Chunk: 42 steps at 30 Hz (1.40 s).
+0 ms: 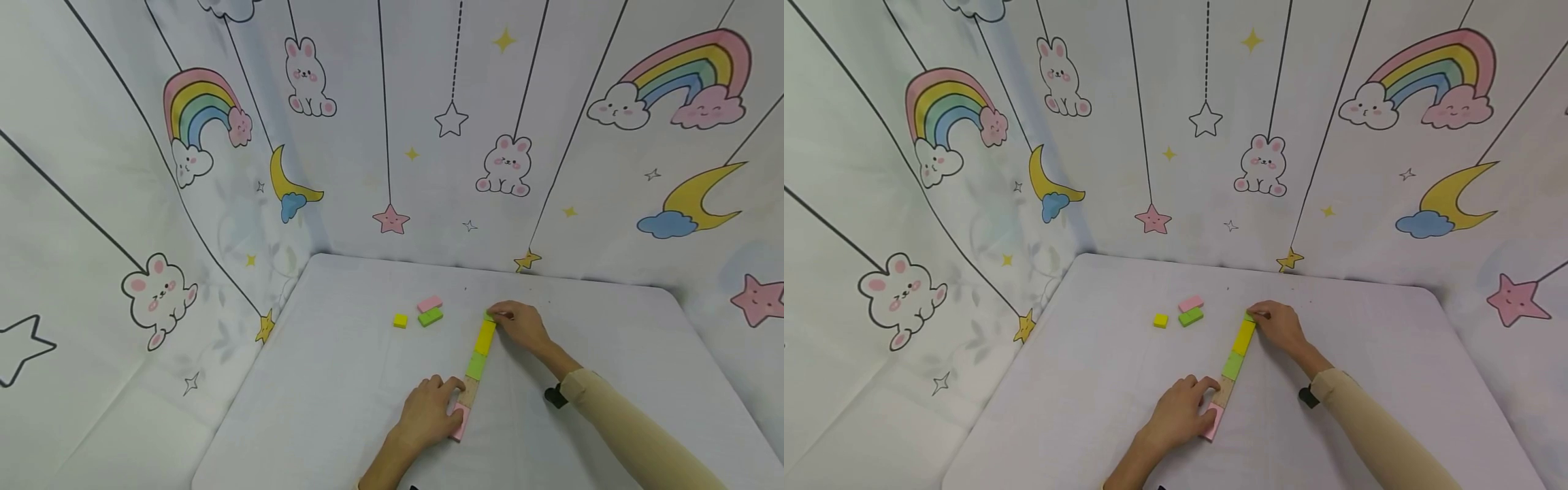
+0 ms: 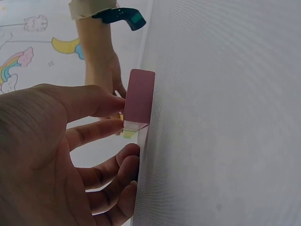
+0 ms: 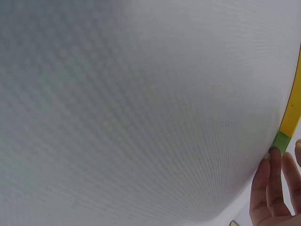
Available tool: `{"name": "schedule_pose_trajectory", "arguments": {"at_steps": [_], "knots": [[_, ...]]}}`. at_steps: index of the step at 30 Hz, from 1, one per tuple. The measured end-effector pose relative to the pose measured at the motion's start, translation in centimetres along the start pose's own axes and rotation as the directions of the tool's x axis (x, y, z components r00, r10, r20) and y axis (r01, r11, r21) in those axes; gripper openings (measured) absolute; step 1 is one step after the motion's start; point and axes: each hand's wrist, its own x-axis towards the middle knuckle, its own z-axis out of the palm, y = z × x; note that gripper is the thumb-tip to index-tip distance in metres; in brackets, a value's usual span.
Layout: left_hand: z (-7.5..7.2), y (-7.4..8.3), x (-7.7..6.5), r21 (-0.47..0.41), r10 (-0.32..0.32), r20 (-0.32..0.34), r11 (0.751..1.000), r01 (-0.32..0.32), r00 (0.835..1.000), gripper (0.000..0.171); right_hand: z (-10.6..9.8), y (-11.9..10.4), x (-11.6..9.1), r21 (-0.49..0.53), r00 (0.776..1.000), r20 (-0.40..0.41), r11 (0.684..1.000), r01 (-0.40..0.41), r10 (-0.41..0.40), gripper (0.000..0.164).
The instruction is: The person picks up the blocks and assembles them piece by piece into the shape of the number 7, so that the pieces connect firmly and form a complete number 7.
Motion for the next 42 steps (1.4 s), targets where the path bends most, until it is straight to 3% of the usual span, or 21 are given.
{"name": "schedule_pose_trajectory", "arguments": {"at_steps": [11, 25, 42], "knots": [[-0.1, 0.2, 0.0, 0.0, 0.008, -0.01, 1.0, -0.008, 1.0, 0.036, -0.4, 0.2, -0.1, -0.013, 0.998, -0.05, 1.0, 0.025, -0.026, 0.019], [-0.1, 0.1, -0.1, 0.007, 0.011, -0.008, 1.0, -0.011, 1.0, 0.036, -0.4, -1.0, -0.1, -0.019, 0.999, -0.041, 1.0, 0.003, -0.004, 0.022], [0.1, 0.0, 0.0, 0.01, 0.006, 0.011, 1.0, -0.007, 1.0, 0.038, 0.0, -4.3, -4.5, -0.079, 0.997, -0.057, 0.995, 0.053, -0.058, 0.033]]}}
